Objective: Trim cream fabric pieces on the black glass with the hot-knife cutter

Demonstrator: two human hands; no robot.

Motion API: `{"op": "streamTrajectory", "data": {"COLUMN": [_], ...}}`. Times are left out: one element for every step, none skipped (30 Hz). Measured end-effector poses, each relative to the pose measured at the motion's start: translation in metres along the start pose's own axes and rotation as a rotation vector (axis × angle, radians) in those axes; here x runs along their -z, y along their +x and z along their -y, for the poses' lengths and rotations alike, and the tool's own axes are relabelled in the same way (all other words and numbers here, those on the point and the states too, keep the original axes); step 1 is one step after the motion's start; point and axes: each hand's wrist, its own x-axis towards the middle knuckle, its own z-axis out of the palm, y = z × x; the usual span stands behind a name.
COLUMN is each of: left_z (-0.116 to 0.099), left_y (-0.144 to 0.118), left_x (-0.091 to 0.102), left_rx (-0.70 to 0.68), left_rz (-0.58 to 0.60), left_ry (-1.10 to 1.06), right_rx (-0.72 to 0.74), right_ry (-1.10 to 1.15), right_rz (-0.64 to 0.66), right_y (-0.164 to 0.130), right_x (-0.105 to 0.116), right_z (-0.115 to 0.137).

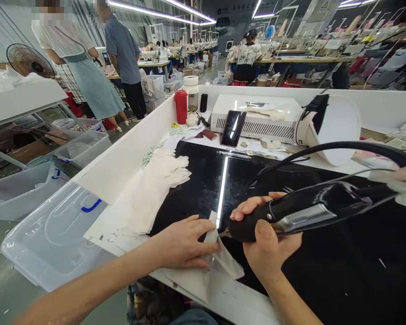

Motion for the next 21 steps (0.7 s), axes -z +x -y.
{"op": "streamTrajectory", "data": {"left_z": [-0.0001, -0.0001, -0.0001, -0.0001, -0.0001, -0.0002, -0.0003, -0.0004, -0.0005, -0.0006, -0.0006, -0.0006, -0.0006, -0.0006, -0.0005, -0.0004, -0.0002, -0.0001, 0.0001, 0.0003, 0.0005], "left_y": [0.0002, 0.0003, 0.0004, 0.0004, 0.0003, 0.0002, 0.0, -0.0002, -0.0004, -0.0005, -0.0007, -0.0008, -0.0008, -0.001, -0.0011, -0.0012, -0.0014, -0.0015, -0.0016, -0.0016, -0.0017], "left_x": [0.0001, 0.0, -0.0002, -0.0006, -0.0011, -0.0016, -0.0021, -0.0024, -0.0027, -0.0029, -0.003, -0.0032, -0.0034, -0.0036, -0.0039, -0.0042, -0.0045, -0.0047, -0.0048, -0.0047, -0.0045], "left_rx": [0.0, 0.0, 0.001, 0.002, 0.005, 0.011, 0.017, 0.026, 0.035, 0.041, 0.043, 0.043, 0.041, 0.04, 0.037, 0.037, 0.037, 0.036, 0.034, 0.032, 0.03], "left_rz": [0.003, 0.004, 0.004, 0.002, 0.0, 0.002, 0.007, 0.017, 0.029, 0.04, 0.048, 0.05, 0.047, 0.04, 0.03, 0.023, 0.019, 0.015, 0.013, 0.012, 0.008], "left_ry": [0.0, 0.001, 0.004, 0.008, 0.012, 0.016, 0.018, 0.019, 0.019, 0.017, 0.013, 0.007, 0.0, -0.007, -0.012, -0.015, -0.015, -0.014, -0.013, -0.014, -0.016], "right_rx": [0.001, -0.001, -0.002, -0.003, -0.003, -0.001, 0.002, 0.007, 0.011, 0.013, 0.012, 0.006, 0.0, -0.006, -0.012, -0.014, -0.014, -0.012, -0.01, -0.007, -0.004], "right_ry": [-0.004, -0.012, -0.022, -0.029, -0.033, -0.034, -0.032, -0.031, -0.031, -0.032, -0.036, -0.041, -0.049, -0.059, -0.068, -0.074, -0.074, -0.069, -0.061, -0.05, -0.04], "right_rz": [0.003, 0.007, 0.009, 0.007, 0.003, -0.005, -0.016, -0.027, -0.034, -0.035, -0.033, -0.032, -0.031, -0.032, -0.035, -0.036, -0.035, -0.036, -0.038, -0.04, -0.041], "right_y": [0.0001, 0.0003, 0.0007, 0.0014, 0.0023, 0.0034, 0.0045, 0.0056, 0.0063, 0.0068, 0.0068, 0.0066, 0.0061, 0.0057, 0.0054, 0.0053, 0.0056, 0.0061, 0.0068, 0.0075, 0.008], "right_x": [-0.0002, -0.0003, -0.0006, -0.0009, -0.0013, -0.0018, -0.0024, -0.003, -0.0036, -0.0041, -0.0046, -0.005, -0.0053, -0.0056, -0.006, -0.0063, -0.0067, -0.0072, -0.0076, -0.008, -0.0084], "right_z": [-0.0007, -0.0012, -0.0015, -0.0017, -0.002, -0.0022, -0.0026, -0.0031, -0.0038, -0.0045, -0.0053, -0.0061, -0.0068, -0.0073, -0.0077, -0.0079, -0.0079, -0.0078, -0.0078, -0.0079, -0.0081]}}
